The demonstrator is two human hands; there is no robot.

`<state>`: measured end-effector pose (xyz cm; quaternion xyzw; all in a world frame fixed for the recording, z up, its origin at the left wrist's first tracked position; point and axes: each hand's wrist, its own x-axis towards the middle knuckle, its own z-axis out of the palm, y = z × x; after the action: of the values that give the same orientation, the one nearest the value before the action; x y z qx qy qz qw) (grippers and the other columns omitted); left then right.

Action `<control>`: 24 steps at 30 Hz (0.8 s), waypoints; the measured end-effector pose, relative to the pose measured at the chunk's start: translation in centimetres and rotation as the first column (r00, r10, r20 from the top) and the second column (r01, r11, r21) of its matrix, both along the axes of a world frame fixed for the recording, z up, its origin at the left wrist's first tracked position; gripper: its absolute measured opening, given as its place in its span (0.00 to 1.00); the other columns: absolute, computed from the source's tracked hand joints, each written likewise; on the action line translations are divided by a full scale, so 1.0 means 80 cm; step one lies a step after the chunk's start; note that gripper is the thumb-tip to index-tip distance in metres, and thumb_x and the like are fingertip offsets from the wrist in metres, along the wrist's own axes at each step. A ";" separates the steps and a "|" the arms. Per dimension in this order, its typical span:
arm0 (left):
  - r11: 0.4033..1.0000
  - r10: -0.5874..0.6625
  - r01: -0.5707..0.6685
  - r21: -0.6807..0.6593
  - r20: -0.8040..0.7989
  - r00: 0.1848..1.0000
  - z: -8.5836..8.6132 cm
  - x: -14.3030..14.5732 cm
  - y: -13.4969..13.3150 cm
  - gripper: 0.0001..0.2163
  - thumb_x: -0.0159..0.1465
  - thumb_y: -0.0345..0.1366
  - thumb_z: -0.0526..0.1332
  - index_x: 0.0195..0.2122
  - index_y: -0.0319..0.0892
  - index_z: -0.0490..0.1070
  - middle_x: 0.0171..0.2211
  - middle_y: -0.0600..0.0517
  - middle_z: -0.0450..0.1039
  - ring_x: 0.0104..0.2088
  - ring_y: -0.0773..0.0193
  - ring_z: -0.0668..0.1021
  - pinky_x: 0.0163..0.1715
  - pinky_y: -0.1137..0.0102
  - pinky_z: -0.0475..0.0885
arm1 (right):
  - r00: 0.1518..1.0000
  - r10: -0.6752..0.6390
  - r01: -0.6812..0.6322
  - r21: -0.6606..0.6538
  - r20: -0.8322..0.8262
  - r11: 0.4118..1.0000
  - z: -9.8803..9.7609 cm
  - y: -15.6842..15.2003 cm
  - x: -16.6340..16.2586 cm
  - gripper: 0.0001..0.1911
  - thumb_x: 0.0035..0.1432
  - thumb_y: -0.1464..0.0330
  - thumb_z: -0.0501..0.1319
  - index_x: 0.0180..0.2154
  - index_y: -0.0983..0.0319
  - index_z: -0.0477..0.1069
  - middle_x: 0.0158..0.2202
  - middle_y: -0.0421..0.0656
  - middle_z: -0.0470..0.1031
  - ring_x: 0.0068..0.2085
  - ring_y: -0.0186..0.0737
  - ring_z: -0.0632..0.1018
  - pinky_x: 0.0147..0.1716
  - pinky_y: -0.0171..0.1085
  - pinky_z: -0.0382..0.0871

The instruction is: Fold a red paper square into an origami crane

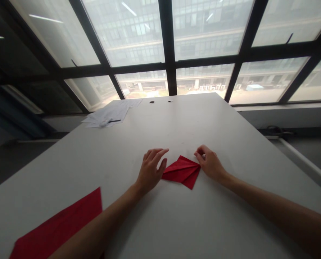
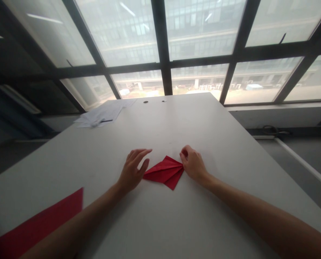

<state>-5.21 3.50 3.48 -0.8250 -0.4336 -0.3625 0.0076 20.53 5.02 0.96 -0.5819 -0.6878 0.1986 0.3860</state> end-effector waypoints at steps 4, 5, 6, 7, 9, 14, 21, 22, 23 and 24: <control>0.982 -0.187 0.182 -0.047 -0.131 0.974 -0.003 0.000 0.000 0.08 0.68 0.36 0.59 0.46 0.49 0.76 0.44 0.50 0.74 0.46 0.59 0.73 0.49 0.62 0.65 | 0.987 0.043 -0.047 0.021 0.154 0.999 0.001 -0.004 -0.002 0.04 0.60 0.66 0.61 0.34 0.60 0.71 0.34 0.43 0.75 0.38 0.43 0.73 0.41 0.41 0.62; 0.966 -0.254 0.241 -0.090 -0.182 0.950 -0.003 0.001 -0.001 0.07 0.68 0.37 0.60 0.44 0.50 0.77 0.43 0.50 0.75 0.45 0.60 0.73 0.49 0.62 0.65 | 0.978 0.057 -0.062 0.021 0.201 0.998 0.001 -0.006 -0.004 0.04 0.59 0.66 0.62 0.33 0.59 0.72 0.35 0.44 0.75 0.40 0.44 0.73 0.42 0.42 0.61; 0.948 -0.311 0.286 -0.138 -0.223 0.924 -0.004 0.003 -0.003 0.07 0.68 0.39 0.60 0.43 0.50 0.78 0.42 0.51 0.75 0.44 0.60 0.73 0.48 0.63 0.65 | 0.970 0.065 -0.070 0.015 0.236 0.997 0.001 -0.008 -0.006 0.04 0.59 0.66 0.62 0.32 0.59 0.73 0.36 0.44 0.75 0.41 0.45 0.72 0.43 0.42 0.60; 0.931 -0.355 0.316 -0.184 -0.250 0.901 -0.004 0.005 -0.004 0.08 0.68 0.40 0.60 0.44 0.51 0.78 0.42 0.51 0.75 0.44 0.60 0.74 0.49 0.63 0.65 | 0.963 0.066 -0.070 0.004 0.260 0.998 0.001 -0.009 -0.008 0.04 0.58 0.66 0.62 0.31 0.59 0.73 0.36 0.44 0.74 0.42 0.45 0.72 0.43 0.43 0.59; 0.906 -0.404 0.342 -0.248 -0.272 0.874 -0.004 0.007 -0.006 0.09 0.68 0.42 0.60 0.46 0.51 0.77 0.43 0.51 0.75 0.44 0.60 0.74 0.49 0.64 0.65 | 0.958 0.053 -0.050 -0.017 0.283 0.999 0.001 -0.010 -0.011 0.04 0.58 0.69 0.62 0.30 0.59 0.73 0.36 0.44 0.74 0.41 0.45 0.72 0.42 0.43 0.59; 0.910 -0.397 0.339 -0.240 -0.262 0.880 -0.003 0.009 -0.009 0.14 0.68 0.41 0.60 0.54 0.51 0.72 0.48 0.49 0.74 0.48 0.58 0.73 0.52 0.62 0.65 | 0.967 0.031 -0.033 0.006 0.252 0.999 -0.001 -0.008 -0.011 0.04 0.57 0.71 0.61 0.29 0.60 0.71 0.34 0.44 0.75 0.38 0.43 0.72 0.40 0.41 0.60; 0.995 -0.104 0.104 0.013 0.006 0.995 -0.003 0.001 -0.005 0.15 0.70 0.32 0.55 0.57 0.46 0.68 0.50 0.46 0.70 0.52 0.57 0.71 0.53 0.60 0.65 | 0.994 -0.101 0.091 0.235 0.033 0.968 0.003 0.008 0.007 0.04 0.63 0.69 0.56 0.35 0.59 0.67 0.29 0.40 0.75 0.29 0.39 0.74 0.33 0.38 0.62; 0.997 -0.073 0.072 0.022 0.048 0.996 -0.003 -0.001 -0.003 0.15 0.70 0.32 0.54 0.57 0.46 0.68 0.49 0.46 0.70 0.51 0.57 0.71 0.53 0.60 0.65 | 0.989 -0.138 0.115 0.324 0.047 0.939 0.007 0.011 0.013 0.02 0.63 0.70 0.57 0.36 0.59 0.68 0.29 0.40 0.76 0.30 0.39 0.75 0.35 0.39 0.63; 0.999 -0.049 0.048 0.026 0.081 0.996 -0.003 -0.002 -0.002 0.15 0.70 0.32 0.53 0.56 0.45 0.67 0.49 0.46 0.70 0.51 0.57 0.71 0.53 0.60 0.65 | 0.983 -0.170 0.124 0.423 0.071 0.898 0.011 0.014 0.019 0.02 0.63 0.70 0.57 0.37 0.59 0.68 0.31 0.40 0.77 0.31 0.40 0.75 0.38 0.40 0.63; 0.999 -0.032 0.030 0.024 0.103 0.994 -0.004 -0.003 -0.001 0.14 0.70 0.33 0.53 0.56 0.45 0.67 0.49 0.46 0.70 0.51 0.57 0.71 0.53 0.60 0.65 | 0.975 -0.195 0.114 0.521 0.103 0.846 0.016 0.016 0.025 0.03 0.63 0.71 0.58 0.38 0.59 0.69 0.31 0.41 0.77 0.32 0.40 0.76 0.40 0.41 0.63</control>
<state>-5.47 3.46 3.19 -0.8116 -0.4165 -0.4095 -0.0112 22.53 6.33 2.22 -0.5255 -0.6937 -0.0679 0.4879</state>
